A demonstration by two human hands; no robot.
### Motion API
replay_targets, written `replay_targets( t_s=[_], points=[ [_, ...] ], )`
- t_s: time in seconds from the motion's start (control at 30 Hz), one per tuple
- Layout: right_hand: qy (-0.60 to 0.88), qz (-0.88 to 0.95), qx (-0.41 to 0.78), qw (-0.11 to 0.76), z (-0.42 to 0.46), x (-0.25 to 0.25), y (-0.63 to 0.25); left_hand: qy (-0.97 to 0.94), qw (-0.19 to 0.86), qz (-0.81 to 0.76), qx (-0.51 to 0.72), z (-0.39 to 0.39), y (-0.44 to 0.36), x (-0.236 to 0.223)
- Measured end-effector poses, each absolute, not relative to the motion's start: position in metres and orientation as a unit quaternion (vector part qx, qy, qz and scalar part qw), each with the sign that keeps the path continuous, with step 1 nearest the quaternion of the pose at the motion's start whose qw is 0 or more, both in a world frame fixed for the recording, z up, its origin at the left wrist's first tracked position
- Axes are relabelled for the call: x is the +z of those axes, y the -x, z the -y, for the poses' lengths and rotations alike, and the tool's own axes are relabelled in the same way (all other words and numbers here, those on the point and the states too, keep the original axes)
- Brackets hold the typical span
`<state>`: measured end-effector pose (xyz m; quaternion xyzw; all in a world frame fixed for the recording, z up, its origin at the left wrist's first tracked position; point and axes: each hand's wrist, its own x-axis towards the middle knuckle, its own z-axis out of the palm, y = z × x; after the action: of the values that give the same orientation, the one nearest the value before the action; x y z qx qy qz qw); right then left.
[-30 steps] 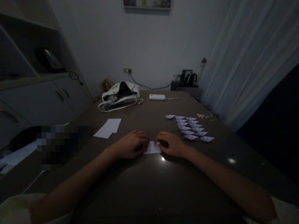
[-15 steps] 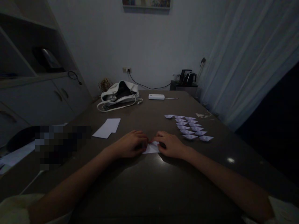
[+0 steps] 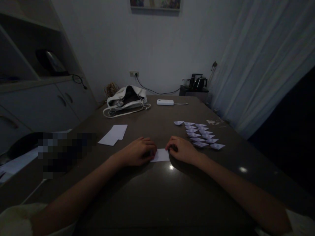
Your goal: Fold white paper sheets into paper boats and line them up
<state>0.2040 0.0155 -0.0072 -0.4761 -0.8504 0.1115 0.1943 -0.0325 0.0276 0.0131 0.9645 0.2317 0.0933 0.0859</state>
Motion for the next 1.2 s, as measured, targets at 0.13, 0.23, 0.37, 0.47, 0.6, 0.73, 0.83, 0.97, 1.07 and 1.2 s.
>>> replay_targets(
  t_s=[0.13, 0.23, 0.37, 0.47, 0.6, 0.73, 0.83, 0.97, 1.07, 1.2],
  points=[
    [0.494, 0.844, 0.099, 0.186, -0.015, -0.004, -0.205, -0.964, 0.089, -0.232, 0.093, -0.027, 0.032, 0.014],
    [0.491, 0.848, 0.081, 0.182, -0.015, -0.004, -0.205, -0.964, 0.092, -0.231, 0.094, -0.027, 0.032, 0.015],
    [0.442, 0.872, 0.055, 0.203, -0.013, -0.008, -0.203, -0.964, 0.091, -0.234, 0.091, -0.027, 0.032, 0.014],
    [0.385, 0.903, 0.053, 0.184, -0.011, -0.01, -0.2, -0.964, 0.087, -0.236, 0.091, -0.027, 0.033, 0.013],
    [0.388, 0.909, 0.022, 0.154, -0.011, -0.007, -0.199, -0.963, 0.089, -0.235, 0.096, -0.028, 0.033, 0.012],
    [0.41, 0.903, -0.035, 0.123, -0.012, 0.003, -0.202, -0.964, 0.093, -0.231, 0.093, -0.028, 0.032, 0.014],
    [0.427, 0.896, -0.057, 0.108, -0.011, 0.008, -0.203, -0.964, 0.092, -0.234, 0.092, -0.028, 0.032, 0.013],
    [0.423, 0.899, -0.061, 0.096, -0.008, 0.01, -0.202, -0.963, 0.095, -0.235, 0.095, -0.028, 0.032, 0.011],
    [0.429, 0.895, -0.073, 0.096, -0.006, 0.007, -0.199, -0.962, 0.095, -0.236, 0.102, -0.028, 0.032, 0.011],
    [0.436, 0.89, -0.075, 0.112, -0.004, 0.001, -0.195, -0.962, 0.087, -0.237, 0.103, -0.027, 0.031, 0.013]
  ],
)
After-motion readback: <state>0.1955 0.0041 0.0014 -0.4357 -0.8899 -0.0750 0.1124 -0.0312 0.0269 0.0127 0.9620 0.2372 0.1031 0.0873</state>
